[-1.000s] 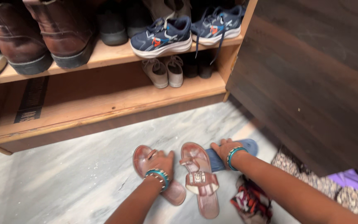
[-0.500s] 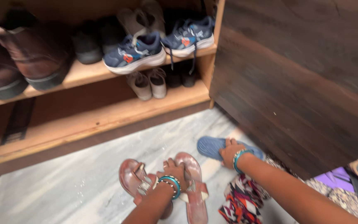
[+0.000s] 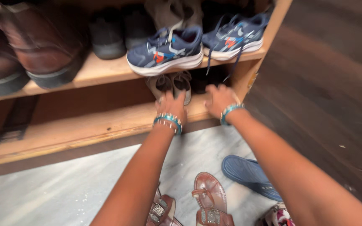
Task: The person organizes a collection of shoes by picking them up from the floor, wiping them with a cloth, and placing them into a wooden shoe cabinet. The person handles various types of footwear including sandals, flip-flops, and sneakers.
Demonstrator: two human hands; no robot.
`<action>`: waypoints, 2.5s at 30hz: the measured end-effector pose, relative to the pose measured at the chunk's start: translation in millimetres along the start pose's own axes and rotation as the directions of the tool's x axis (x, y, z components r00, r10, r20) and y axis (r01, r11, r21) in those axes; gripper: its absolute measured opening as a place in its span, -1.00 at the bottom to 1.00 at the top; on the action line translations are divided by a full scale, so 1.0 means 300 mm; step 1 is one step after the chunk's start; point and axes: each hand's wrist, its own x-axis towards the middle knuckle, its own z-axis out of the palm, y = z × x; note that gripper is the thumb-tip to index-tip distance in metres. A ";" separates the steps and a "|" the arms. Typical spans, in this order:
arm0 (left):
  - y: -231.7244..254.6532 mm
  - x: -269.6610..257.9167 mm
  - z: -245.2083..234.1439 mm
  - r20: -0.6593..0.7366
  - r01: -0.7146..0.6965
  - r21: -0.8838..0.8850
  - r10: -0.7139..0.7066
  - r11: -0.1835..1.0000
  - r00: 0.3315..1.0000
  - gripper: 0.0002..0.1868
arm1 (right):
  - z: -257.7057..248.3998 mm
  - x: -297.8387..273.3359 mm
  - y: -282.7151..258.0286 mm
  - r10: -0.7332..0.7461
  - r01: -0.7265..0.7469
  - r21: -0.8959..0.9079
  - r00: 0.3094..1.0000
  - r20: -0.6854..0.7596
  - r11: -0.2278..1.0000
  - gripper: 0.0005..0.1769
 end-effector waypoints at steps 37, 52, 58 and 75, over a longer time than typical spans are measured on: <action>-0.290 -0.364 0.010 -0.243 -0.110 -0.138 0.074 0.984 0.967 -0.79 | 0.044 -0.317 -0.120 -0.336 0.346 0.090 0.935 -0.113 0.934 -0.60; -0.181 -0.794 -0.622 -0.108 -0.244 0.087 0.253 0.966 0.961 -0.75 | -0.630 -0.638 -0.419 -0.398 0.370 0.212 0.911 0.107 0.905 -0.59; -0.185 -0.862 -0.724 -0.091 -0.223 0.230 0.249 0.947 0.964 -0.77 | -0.612 -0.670 -0.537 -0.446 0.421 0.233 0.893 0.066 0.877 -0.59; 0.091 -0.387 -0.877 -0.387 -0.346 0.447 0.527 0.825 0.756 -0.81 | -0.921 -0.146 -0.316 -0.461 0.415 -0.200 0.792 -0.401 0.887 -0.66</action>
